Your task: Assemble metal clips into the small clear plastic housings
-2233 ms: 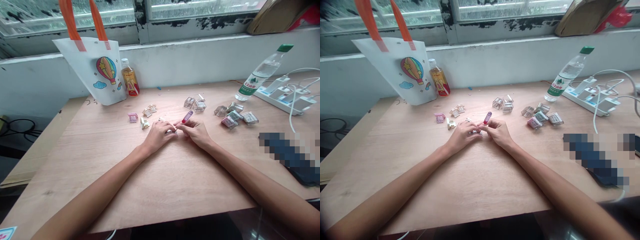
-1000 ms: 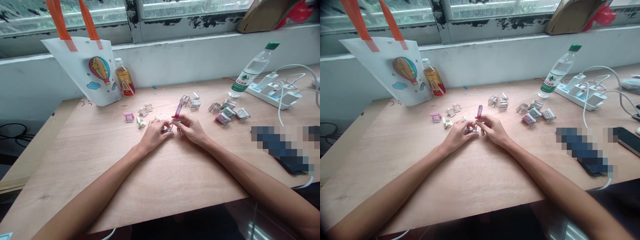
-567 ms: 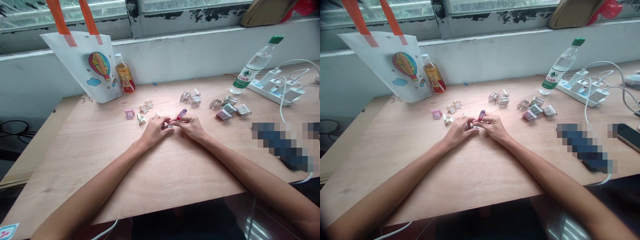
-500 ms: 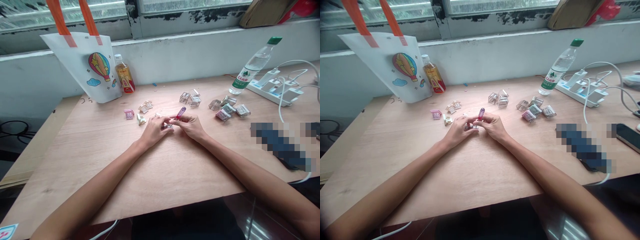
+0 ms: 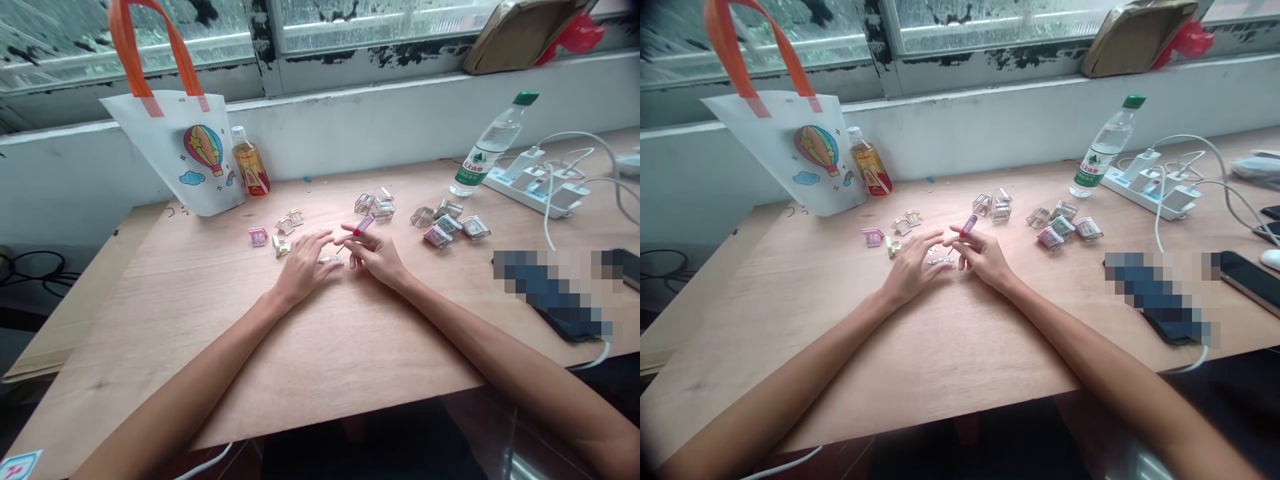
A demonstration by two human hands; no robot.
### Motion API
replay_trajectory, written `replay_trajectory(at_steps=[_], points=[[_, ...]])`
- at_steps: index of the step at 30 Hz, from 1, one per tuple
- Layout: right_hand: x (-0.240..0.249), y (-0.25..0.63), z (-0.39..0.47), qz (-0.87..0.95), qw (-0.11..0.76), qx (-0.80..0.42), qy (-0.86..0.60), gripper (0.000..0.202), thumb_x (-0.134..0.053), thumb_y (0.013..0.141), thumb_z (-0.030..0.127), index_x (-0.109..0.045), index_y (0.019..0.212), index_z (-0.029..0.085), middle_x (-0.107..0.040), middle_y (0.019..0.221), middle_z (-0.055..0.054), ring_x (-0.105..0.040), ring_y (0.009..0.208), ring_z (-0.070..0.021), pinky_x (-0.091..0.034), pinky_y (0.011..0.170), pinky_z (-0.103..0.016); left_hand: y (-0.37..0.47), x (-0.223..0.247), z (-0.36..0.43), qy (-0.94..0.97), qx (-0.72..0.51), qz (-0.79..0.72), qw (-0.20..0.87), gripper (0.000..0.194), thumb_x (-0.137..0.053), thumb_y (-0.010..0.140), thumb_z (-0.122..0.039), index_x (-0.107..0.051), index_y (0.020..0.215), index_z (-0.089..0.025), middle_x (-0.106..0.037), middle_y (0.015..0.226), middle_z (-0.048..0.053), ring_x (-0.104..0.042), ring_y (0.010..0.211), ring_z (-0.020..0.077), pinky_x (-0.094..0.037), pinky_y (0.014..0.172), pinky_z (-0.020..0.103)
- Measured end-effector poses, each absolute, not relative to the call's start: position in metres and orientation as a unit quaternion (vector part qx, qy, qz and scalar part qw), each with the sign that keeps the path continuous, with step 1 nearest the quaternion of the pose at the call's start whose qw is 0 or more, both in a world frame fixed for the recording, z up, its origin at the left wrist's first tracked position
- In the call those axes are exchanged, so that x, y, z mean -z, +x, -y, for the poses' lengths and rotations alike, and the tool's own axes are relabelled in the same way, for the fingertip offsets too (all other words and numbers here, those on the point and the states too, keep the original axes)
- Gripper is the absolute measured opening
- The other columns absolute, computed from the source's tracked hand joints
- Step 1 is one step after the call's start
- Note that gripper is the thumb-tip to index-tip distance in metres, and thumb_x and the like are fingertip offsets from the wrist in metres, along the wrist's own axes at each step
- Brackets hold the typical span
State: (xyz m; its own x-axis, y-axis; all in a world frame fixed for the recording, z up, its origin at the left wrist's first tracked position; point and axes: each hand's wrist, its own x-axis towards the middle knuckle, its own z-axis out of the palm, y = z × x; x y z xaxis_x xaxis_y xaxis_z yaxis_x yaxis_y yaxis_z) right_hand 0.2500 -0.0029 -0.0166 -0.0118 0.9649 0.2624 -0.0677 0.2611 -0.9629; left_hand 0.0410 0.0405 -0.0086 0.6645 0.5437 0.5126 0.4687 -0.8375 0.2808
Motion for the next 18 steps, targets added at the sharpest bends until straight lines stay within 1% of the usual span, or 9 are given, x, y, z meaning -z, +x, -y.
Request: replay_trajectory(at_steps=[1,2,4,8,10,12,15,18], points=[[0.016,0.251,0.002,0.545,0.585,-0.437,-0.412,0.049,-0.074,0.087,0.046,-0.066,0.128,0.019,-0.078,0.105,-0.008,-0.059,0.053,-0.0094,-0.048,0.050,-0.028,0.034,0.007,-0.041,0.912,-0.303,-0.271,0.049,0.040,-0.066,0.095,-0.041,-0.057,0.130,-0.021,-0.057,0.144,0.014,-0.053,0.133,0.0282,-0.040,0.110,0.045],[0.015,0.252,0.001,0.539,0.599,-0.420,-0.418,0.045,-0.074,0.087,0.045,-0.068,0.123,0.019,-0.078,0.104,-0.008,-0.059,0.053,-0.0093,-0.047,0.049,-0.028,0.027,0.006,-0.042,0.917,-0.296,-0.263,0.038,0.033,-0.064,0.096,-0.039,-0.060,0.124,-0.022,-0.056,0.145,0.013,-0.054,0.131,0.0278,-0.039,0.111,0.045],[0.014,0.253,-0.001,0.521,0.626,-0.386,-0.433,0.038,-0.074,0.087,0.044,-0.069,0.114,0.018,-0.078,0.099,-0.008,-0.057,0.052,-0.0092,-0.043,0.047,-0.027,0.011,0.004,-0.046,0.929,-0.267,-0.254,0.026,0.021,-0.060,0.099,-0.035,-0.066,0.115,-0.022,-0.061,0.138,0.011,-0.058,0.124,0.0259,-0.040,0.109,0.045],[0.017,0.253,-0.004,0.506,0.640,-0.374,-0.442,0.034,-0.072,0.088,0.044,-0.069,0.108,0.017,-0.075,0.089,-0.006,-0.052,0.050,-0.0079,-0.039,0.045,-0.026,-0.005,0.004,-0.053,0.933,-0.242,-0.263,0.023,0.018,-0.059,0.100,-0.034,-0.072,0.108,-0.026,-0.065,0.131,0.009,-0.060,0.117,0.0243,-0.042,0.105,0.044],[0.019,0.252,-0.004,0.511,0.627,-0.390,-0.440,0.035,-0.072,0.088,0.046,-0.068,0.107,0.017,-0.071,0.082,-0.003,-0.049,0.049,-0.0075,-0.039,0.045,-0.025,-0.002,0.005,-0.054,0.936,-0.232,-0.264,0.025,0.018,-0.059,0.100,-0.034,-0.074,0.107,-0.027,-0.066,0.130,0.008,-0.058,0.118,0.0250,-0.040,0.106,0.044],[0.021,0.250,-0.003,0.524,0.599,-0.421,-0.435,0.036,-0.071,0.087,0.050,-0.066,0.102,0.016,-0.068,0.077,-0.001,-0.049,0.047,-0.0078,-0.040,0.044,-0.025,0.003,0.006,-0.054,0.939,-0.221,-0.263,0.032,0.019,-0.058,0.100,-0.033,-0.075,0.106,-0.028,-0.066,0.130,0.007,-0.056,0.120,0.0255,-0.039,0.108,0.045],[0.023,0.246,-0.001,0.548,0.546,-0.478,-0.416,0.037,-0.071,0.087,0.053,-0.063,0.092,0.017,-0.067,0.076,-0.001,-0.053,0.049,-0.0096,-0.043,0.045,-0.025,0.008,0.007,-0.053,0.939,-0.210,-0.270,0.041,0.020,-0.055,0.101,-0.032,-0.074,0.105,-0.027,-0.067,0.128,0.007,-0.055,0.121,0.0251,-0.038,0.109,0.045],[0.023,0.241,0.002,0.567,0.509,-0.508,-0.402,0.036,-0.069,0.089,0.052,-0.063,0.092,0.017,-0.068,0.077,-0.001,-0.055,0.051,-0.0102,-0.046,0.050,-0.026,0.008,0.006,-0.053,0.934,-0.213,-0.283,0.049,0.022,-0.052,0.103,-0.032,-0.073,0.101,-0.025,-0.067,0.126,0.008,-0.055,0.120,0.0243,-0.039,0.107,0.044]])
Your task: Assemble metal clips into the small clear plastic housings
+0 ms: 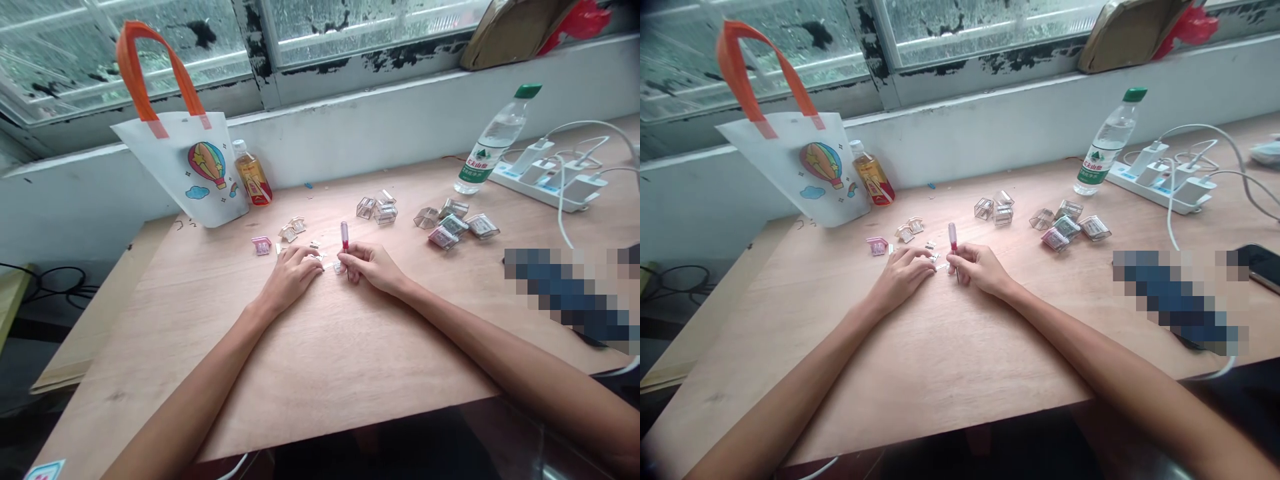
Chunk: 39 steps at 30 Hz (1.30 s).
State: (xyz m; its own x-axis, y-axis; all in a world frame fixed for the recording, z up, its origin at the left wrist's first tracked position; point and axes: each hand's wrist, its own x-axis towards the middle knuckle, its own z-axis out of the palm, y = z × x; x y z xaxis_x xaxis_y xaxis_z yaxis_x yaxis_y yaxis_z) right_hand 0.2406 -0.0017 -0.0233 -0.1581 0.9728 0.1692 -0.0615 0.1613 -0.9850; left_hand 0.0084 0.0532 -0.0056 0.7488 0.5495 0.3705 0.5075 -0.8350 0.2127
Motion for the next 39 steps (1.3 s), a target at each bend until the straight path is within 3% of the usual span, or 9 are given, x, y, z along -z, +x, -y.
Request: replay_trajectory(at_steps=[4,7,12,16,19,25,31,39], points=[[0.022,0.236,0.004,0.570,0.523,-0.487,-0.405,0.034,-0.066,0.092,0.050,-0.066,0.095,0.016,-0.069,0.081,-0.003,-0.059,0.065,-0.0127,-0.047,0.062,-0.027,0.009,0.002,-0.049,0.911,-0.262,-0.301,0.107,0.020,-0.054,0.101,-0.032,-0.072,0.098,-0.024,-0.070,0.119,0.008,-0.057,0.117,0.0240,-0.040,0.107,0.044],[0.016,0.237,0.005,0.562,0.559,-0.453,-0.407,0.032,-0.064,0.093,0.049,-0.066,0.094,0.017,-0.067,0.087,-0.003,-0.058,0.075,-0.0139,-0.047,0.072,-0.028,0.015,-0.001,-0.041,0.846,-0.340,-0.337,0.237,0.021,-0.055,0.101,-0.035,-0.069,0.095,-0.021,-0.070,0.115,0.009,-0.061,0.114,0.0227,-0.046,0.101,0.041],[0.007,0.242,0.009,0.572,0.564,-0.411,-0.432,0.028,-0.065,0.092,0.048,-0.063,0.091,0.019,-0.053,0.079,0.001,-0.048,0.072,-0.0139,-0.040,0.067,-0.028,0.026,-0.001,-0.031,0.758,-0.368,-0.377,0.384,0.026,-0.056,0.099,-0.039,-0.066,0.088,-0.018,-0.070,0.114,0.009,-0.065,0.108,0.0216,-0.050,0.092,0.035],[0.009,0.240,0.011,0.622,0.496,-0.411,-0.444,0.029,-0.066,0.091,0.049,-0.065,0.091,0.020,-0.049,0.068,0.004,-0.043,0.062,-0.0132,-0.035,0.061,-0.028,0.026,0.001,-0.034,0.753,-0.361,-0.371,0.405,0.024,-0.059,0.096,-0.039,-0.068,0.089,-0.018,-0.070,0.116,0.010,-0.063,0.111,0.0225,-0.048,0.095,0.036],[0.013,0.235,0.012,0.641,0.465,-0.405,-0.457,0.028,-0.066,0.091,0.048,-0.068,0.093,0.020,-0.057,0.070,0.002,-0.048,0.064,-0.0142,-0.037,0.063,-0.028,0.025,0.000,-0.034,0.752,-0.362,-0.366,0.413,0.023,-0.059,0.096,-0.039,-0.068,0.089,-0.019,-0.070,0.117,0.010,-0.062,0.114,0.0232,-0.048,0.097,0.037],[0.011,0.229,0.014,0.664,0.473,-0.372,-0.444,0.031,-0.068,0.090,0.050,-0.071,0.103,0.021,-0.069,0.090,-0.002,-0.058,0.078,-0.0172,-0.042,0.069,-0.029,0.027,-0.002,-0.026,0.770,-0.344,-0.335,0.420,0.024,-0.058,0.097,-0.038,-0.069,0.088,-0.019,-0.068,0.118,0.010,-0.062,0.115,0.0228,-0.048,0.100,0.038],[0.013,0.230,0.015,0.683,0.464,-0.339,-0.452,0.031,-0.068,0.090,0.050,-0.074,0.096,0.021,-0.068,0.079,-0.001,-0.058,0.070,-0.0157,-0.041,0.065,-0.027,0.027,0.001,-0.026,0.793,-0.330,-0.316,0.404,0.023,-0.059,0.098,-0.037,-0.073,0.089,-0.021,-0.068,0.117,0.009,-0.061,0.117,0.0223,-0.047,0.106,0.040],[0.020,0.235,0.012,0.707,0.430,-0.304,-0.472,0.014,-0.066,0.092,0.033,-0.072,0.099,0.023,-0.074,0.084,-0.002,-0.063,0.071,-0.0178,-0.042,0.065,-0.027,0.029,-0.006,-0.022,0.816,-0.318,-0.337,0.346,0.027,-0.052,0.102,-0.035,-0.076,0.099,-0.023,-0.070,0.119,0.008,-0.059,0.120,0.0240,-0.040,0.113,0.047]])
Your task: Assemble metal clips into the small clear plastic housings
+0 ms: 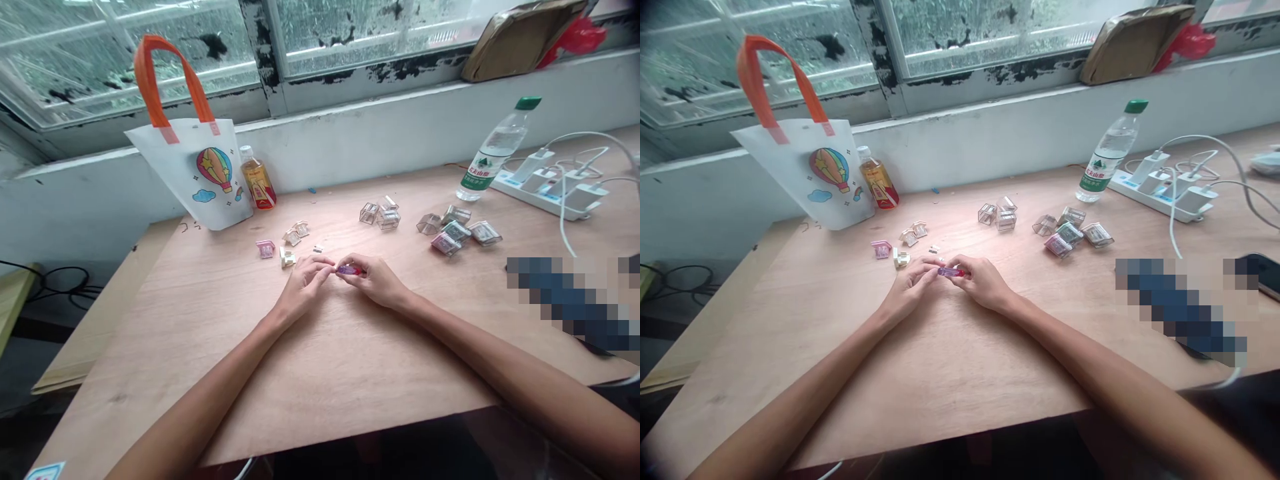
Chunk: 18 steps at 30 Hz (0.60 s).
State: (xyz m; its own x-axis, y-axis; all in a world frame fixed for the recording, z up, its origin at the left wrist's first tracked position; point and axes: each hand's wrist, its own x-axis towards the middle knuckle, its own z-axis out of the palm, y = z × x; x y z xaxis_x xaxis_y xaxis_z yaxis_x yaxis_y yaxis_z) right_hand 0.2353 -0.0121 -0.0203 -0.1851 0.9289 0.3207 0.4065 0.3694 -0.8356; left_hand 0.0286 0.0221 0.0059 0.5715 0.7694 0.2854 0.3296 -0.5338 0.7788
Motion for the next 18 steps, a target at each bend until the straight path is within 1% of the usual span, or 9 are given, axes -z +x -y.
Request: replay_trajectory(at_steps=[4,7,8,10,11,13,15,16,18], points=[[0.020,0.241,0.011,0.727,0.389,-0.242,-0.511,0.016,-0.066,0.085,0.020,-0.071,0.100,0.023,-0.064,0.066,0.002,-0.054,0.060,-0.0152,-0.036,0.060,-0.026,0.028,-0.002,-0.023,0.831,-0.315,-0.326,0.324,0.025,-0.051,0.102,-0.033,-0.075,0.107,-0.025,-0.069,0.123,0.007,-0.056,0.125,0.0245,-0.039,0.115,0.047],[0.014,0.244,0.011,0.703,0.412,-0.243,-0.526,0.011,-0.066,0.084,0.022,-0.071,0.095,0.021,-0.062,0.065,0.002,-0.052,0.060,-0.0149,-0.035,0.061,-0.027,0.030,0.003,-0.024,0.847,-0.328,-0.330,0.259,0.025,-0.052,0.102,-0.031,-0.070,0.117,-0.024,-0.065,0.132,0.008,-0.053,0.130,0.0248,-0.039,0.115,0.046],[0.011,0.244,0.010,0.682,0.435,-0.263,-0.526,0.010,-0.067,0.085,0.026,-0.071,0.093,0.020,-0.063,0.068,0.001,-0.053,0.062,-0.0150,-0.036,0.061,-0.027,0.032,0.004,-0.024,0.855,-0.326,-0.336,0.223,0.025,-0.054,0.101,-0.032,-0.068,0.121,-0.024,-0.064,0.134,0.009,-0.053,0.130,0.0255,-0.039,0.114,0.046],[0.006,0.245,0.011,0.622,0.487,-0.333,-0.515,0.016,-0.068,0.085,0.034,-0.070,0.089,0.018,-0.063,0.072,-0.001,-0.052,0.063,-0.0143,-0.036,0.059,-0.027,0.037,0.006,-0.021,0.877,-0.296,-0.350,0.142,0.030,-0.058,0.099,-0.036,-0.064,0.125,-0.023,-0.061,0.138,0.011,-0.051,0.131,0.0285,-0.037,0.113,0.049],[0.003,0.245,0.011,0.585,0.508,-0.377,-0.508,0.020,-0.069,0.085,0.038,-0.068,0.087,0.018,-0.059,0.069,0.000,-0.048,0.060,-0.0129,-0.034,0.056,-0.026,0.040,0.007,-0.020,0.888,-0.273,-0.353,0.106,0.033,-0.061,0.097,-0.039,-0.063,0.126,-0.023,-0.059,0.141,0.011,-0.049,0.132,0.0307,-0.035,0.113,0.051],[0.000,0.244,0.012,0.510,0.529,-0.466,-0.493,0.028,-0.072,0.083,0.045,-0.062,0.082,0.018,-0.045,0.058,0.005,-0.035,0.050,-0.0095,-0.024,0.048,-0.026,0.045,0.008,-0.017,0.905,-0.232,-0.352,0.052,0.038,-0.062,0.096,-0.045,-0.062,0.126,-0.022,-0.054,0.147,0.013,-0.042,0.138,0.0347,-0.027,0.116,0.056],[0.000,0.241,0.013,0.450,0.533,-0.537,-0.475,0.033,-0.075,0.080,0.046,-0.054,0.076,0.021,-0.032,0.052,0.010,-0.023,0.045,-0.0073,-0.014,0.045,-0.026,0.048,0.008,-0.015,0.911,-0.216,-0.350,0.025,0.033,-0.060,0.097,-0.043,-0.064,0.121,-0.022,-0.052,0.149,0.013,-0.037,0.142,0.0361,-0.020,0.118,0.060],[0.001,0.240,0.014,0.429,0.532,-0.564,-0.463,0.035,-0.076,0.080,0.046,-0.050,0.074,0.022,-0.028,0.052,0.011,-0.020,0.045,-0.0068,-0.012,0.045,-0.026,0.048,0.007,-0.014,0.910,-0.217,-0.352,0.021,0.029,-0.059,0.097,-0.040,-0.065,0.118,-0.022,-0.053,0.148,0.013,-0.037,0.142,0.0360,-0.018,0.119,0.060],[0.004,0.237,0.015,0.410,0.528,-0.602,-0.437,0.038,-0.077,0.079,0.044,-0.046,0.072,0.022,-0.026,0.052,0.011,-0.018,0.045,-0.0063,-0.012,0.044,-0.027,0.047,0.006,-0.015,0.904,-0.236,-0.354,0.042,0.023,-0.060,0.097,-0.037,-0.068,0.114,-0.023,-0.061,0.140,0.011,-0.043,0.137,0.0348,-0.022,0.117,0.059]])
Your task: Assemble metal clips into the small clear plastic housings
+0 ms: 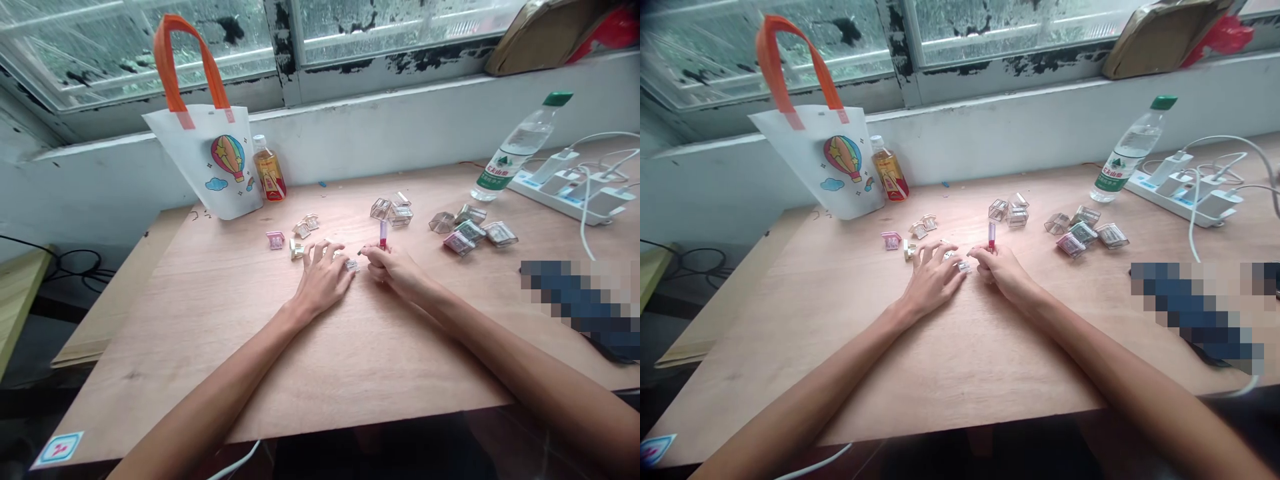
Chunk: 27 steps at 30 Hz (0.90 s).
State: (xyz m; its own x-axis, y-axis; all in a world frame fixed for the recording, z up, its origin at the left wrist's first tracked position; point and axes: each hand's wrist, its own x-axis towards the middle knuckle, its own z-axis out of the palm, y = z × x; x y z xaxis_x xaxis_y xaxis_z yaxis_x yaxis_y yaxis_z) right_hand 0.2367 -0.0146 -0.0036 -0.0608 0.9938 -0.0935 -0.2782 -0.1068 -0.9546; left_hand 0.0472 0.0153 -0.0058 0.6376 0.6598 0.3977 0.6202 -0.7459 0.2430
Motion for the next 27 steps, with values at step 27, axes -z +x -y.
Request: replay_trajectory(at_steps=[27], points=[[0.009,0.223,0.025,0.605,0.533,-0.423,-0.413,0.023,-0.068,0.092,0.043,-0.070,0.094,0.020,-0.061,0.083,0.000,-0.047,0.068,-0.0128,-0.037,0.066,-0.029,0.045,0.007,-0.014,0.727,-0.466,-0.325,0.387,0.028,-0.079,0.086,-0.038,-0.063,0.097,-0.018,-0.064,0.096,0.002,-0.061,0.081,0.0123,-0.048,0.082,0.028]])
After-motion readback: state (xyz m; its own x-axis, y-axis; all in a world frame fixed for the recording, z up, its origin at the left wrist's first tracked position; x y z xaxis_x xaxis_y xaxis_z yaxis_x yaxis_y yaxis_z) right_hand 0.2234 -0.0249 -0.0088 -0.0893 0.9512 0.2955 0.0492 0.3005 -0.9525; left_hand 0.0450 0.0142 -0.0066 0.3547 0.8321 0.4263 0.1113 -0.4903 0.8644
